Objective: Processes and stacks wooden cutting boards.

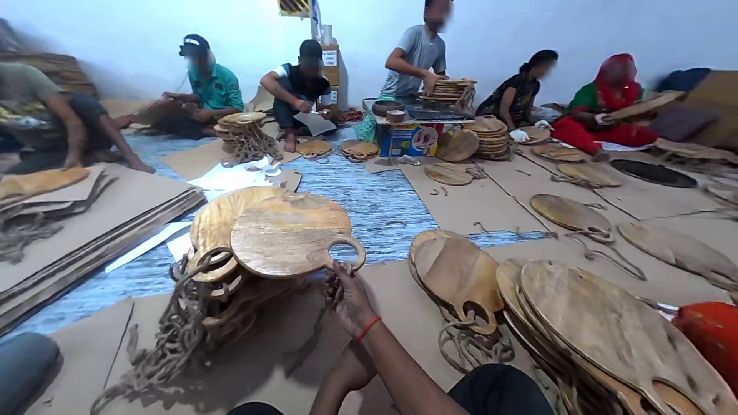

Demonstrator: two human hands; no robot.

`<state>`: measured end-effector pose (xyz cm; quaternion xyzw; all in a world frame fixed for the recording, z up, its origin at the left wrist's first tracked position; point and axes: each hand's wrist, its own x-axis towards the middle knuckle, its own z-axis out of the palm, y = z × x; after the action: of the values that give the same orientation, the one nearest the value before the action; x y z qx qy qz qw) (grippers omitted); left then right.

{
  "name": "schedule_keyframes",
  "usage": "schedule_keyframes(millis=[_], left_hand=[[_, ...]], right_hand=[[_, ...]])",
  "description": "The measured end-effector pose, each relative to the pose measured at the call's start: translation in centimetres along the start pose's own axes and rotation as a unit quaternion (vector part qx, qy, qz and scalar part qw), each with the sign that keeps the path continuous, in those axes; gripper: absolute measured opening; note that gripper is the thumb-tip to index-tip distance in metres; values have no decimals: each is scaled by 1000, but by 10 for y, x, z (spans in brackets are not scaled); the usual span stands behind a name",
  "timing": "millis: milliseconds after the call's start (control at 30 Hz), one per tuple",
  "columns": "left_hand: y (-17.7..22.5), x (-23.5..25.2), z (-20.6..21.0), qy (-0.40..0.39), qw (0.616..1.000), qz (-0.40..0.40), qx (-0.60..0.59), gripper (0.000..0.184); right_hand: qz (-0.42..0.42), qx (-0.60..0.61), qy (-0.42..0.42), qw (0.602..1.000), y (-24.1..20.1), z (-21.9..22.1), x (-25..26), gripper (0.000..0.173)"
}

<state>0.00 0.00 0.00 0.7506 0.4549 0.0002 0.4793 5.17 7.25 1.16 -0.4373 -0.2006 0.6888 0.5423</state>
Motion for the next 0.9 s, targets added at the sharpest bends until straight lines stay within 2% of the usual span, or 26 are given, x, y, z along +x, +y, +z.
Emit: schedule_keyframes(millis=[67, 133, 200, 233, 300, 400, 433, 467, 500, 567, 667, 733, 800, 900], left_hand=[[-38, 24, 11, 12, 990, -11, -137, 33], [-57, 28, 7, 26, 969, -32, -242, 28], [-60, 20, -4, 133, 929, -12, -346, 25], [-60, 17, -7, 205, 885, 15, -417, 29], [-62, 19, -10, 315, 768, 95, -549, 37], [-53, 16, -12, 355, 626, 187, -668, 45], [-48, 14, -13, 365, 589, 194, -695, 49], [-43, 12, -13, 383, 573, 183, -701, 44], [-41, 12, -11, 402, 582, 162, -688, 36], [-42, 16, -1, 419, 634, 123, -639, 23], [-34, 23, 21, 377, 698, 72, -604, 23], [-30, 28, 37, 358, 712, 39, -603, 26], [-25, 33, 49, 348, 709, 9, -613, 27], [-18, 28, 62, 356, 702, -30, -616, 16]], right_hand=[[24, 34, 8, 999, -7, -17, 6, 31], [31, 49, 20, 998, -11, -34, 16, 36], [25, 54, 3, 998, -19, -49, 17, 26], [17, 60, -10, 998, -23, -57, 15, 23], [1, 54, -40, 998, -27, -74, 3, 23], [-1, 11, -61, 998, -24, -114, -21, 26], [2, 2, -61, 998, -20, -130, -29, 26], [3, 0, -55, 998, -15, -145, -38, 25], [2, 1, -46, 999, -10, -161, -45, 24], [-5, -5, -29, 1000, 1, -193, -58, 22], [-2, 0, -16, 1000, 17, -244, -72, 21], [-1, 25, 0, 1000, 20, -259, -81, 18], [-14, 56, 41, 997, 15, -255, -84, 21], [7, 27, 103, 994, 12, -248, -79, 17]])
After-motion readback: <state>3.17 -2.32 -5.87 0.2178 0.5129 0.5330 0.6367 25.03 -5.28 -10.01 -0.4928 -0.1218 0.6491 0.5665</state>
